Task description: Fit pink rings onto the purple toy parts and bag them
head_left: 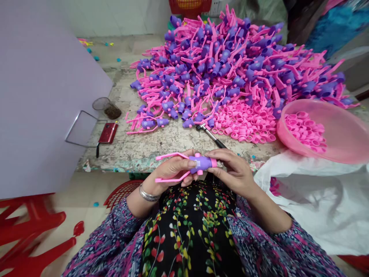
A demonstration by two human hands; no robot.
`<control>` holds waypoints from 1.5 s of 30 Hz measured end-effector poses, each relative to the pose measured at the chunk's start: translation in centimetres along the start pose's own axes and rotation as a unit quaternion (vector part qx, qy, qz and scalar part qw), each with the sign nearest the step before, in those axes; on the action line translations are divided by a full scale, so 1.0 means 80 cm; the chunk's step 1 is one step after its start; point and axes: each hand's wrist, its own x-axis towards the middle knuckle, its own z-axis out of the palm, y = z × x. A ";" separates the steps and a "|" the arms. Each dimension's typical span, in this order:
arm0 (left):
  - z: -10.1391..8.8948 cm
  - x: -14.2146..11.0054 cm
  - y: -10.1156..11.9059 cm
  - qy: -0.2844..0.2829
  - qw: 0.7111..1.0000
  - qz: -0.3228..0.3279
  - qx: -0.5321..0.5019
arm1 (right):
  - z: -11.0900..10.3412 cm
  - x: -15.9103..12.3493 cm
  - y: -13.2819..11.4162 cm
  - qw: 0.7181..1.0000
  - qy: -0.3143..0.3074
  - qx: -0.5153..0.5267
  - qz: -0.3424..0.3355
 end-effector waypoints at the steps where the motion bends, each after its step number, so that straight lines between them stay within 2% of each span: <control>1: 0.002 -0.001 0.001 0.003 1.000 0.003 0.018 | 0.000 0.000 0.001 1.000 0.001 0.013 0.014; 4: 0.011 -0.004 0.003 0.045 0.993 0.029 0.104 | -0.001 0.000 0.004 0.996 -0.005 0.070 0.061; 6: 0.013 -0.006 0.002 0.089 0.977 0.066 0.180 | -0.001 0.000 0.004 0.991 -0.009 0.100 0.086; 8: 0.011 -0.008 0.003 0.095 0.962 0.084 0.243 | -0.002 -0.001 0.004 0.988 -0.016 0.112 0.101; 10: 0.004 -0.011 0.008 0.039 0.955 0.067 0.286 | -0.003 -0.001 0.003 0.988 -0.026 0.113 0.105; 12: -0.006 -0.014 0.017 -0.046 0.941 0.046 0.332 | -0.004 -0.001 0.002 0.988 -0.029 0.116 0.100; 14: -0.016 -0.018 0.027 -0.098 0.911 0.057 0.397 | -0.006 -0.001 0.003 0.988 -0.025 0.120 0.091; 15: -0.020 -0.021 0.031 -0.100 0.891 0.075 0.436 | -0.007 -0.001 0.003 0.989 -0.019 0.117 0.086; 17: -0.025 -0.026 0.034 -0.082 0.852 0.095 0.508 | -0.008 -0.001 0.005 0.993 -0.006 0.091 0.072; 20: -0.023 -0.032 0.031 -0.050 0.809 0.047 0.584 | -0.006 -0.002 0.007 0.999 0.005 0.029 0.038; 23: -0.014 -0.034 0.024 -0.013 0.783 0.005 0.622 | -0.001 -0.002 0.008 1.000 0.000 -0.008 0.009; 27: -0.004 -0.031 0.021 0.045 0.758 -0.015 0.650 | 0.009 -0.001 0.004 1.000 -0.014 -0.025 -0.013; 29: -0.002 -0.028 0.021 0.067 0.764 -0.027 0.642 | 0.014 -0.001 0.001 0.999 -0.012 -0.026 -0.017; 32: -0.002 -0.021 0.019 0.098 0.792 -0.054 0.600 | 0.020 0.000 0.000 0.999 -0.004 -0.030 -0.023; 34: -0.004 -0.015 0.015 0.114 0.824 -0.053 0.553 | 0.023 0.000 0.000 0.999 -0.004 -0.034 -0.028; 37: -0.005 -0.009 0.009 0.092 0.886 -0.033 0.454 | 0.024 0.001 0.001 0.999 -0.002 -0.034 -0.026; 39: -0.004 -0.007 0.005 0.085 0.914 -0.022 0.397 | 0.023 0.001 0.001 0.999 0.001 -0.034 -0.002; 43: -0.003 -0.006 -0.003 0.099 0.938 -0.009 0.333 | 0.018 0.001 0.001 0.998 -0.001 -0.012 0.067; 45: -0.005 -0.007 -0.007 0.094 0.942 -0.010 0.321 | 0.015 0.002 0.001 0.998 -0.010 0.005 0.069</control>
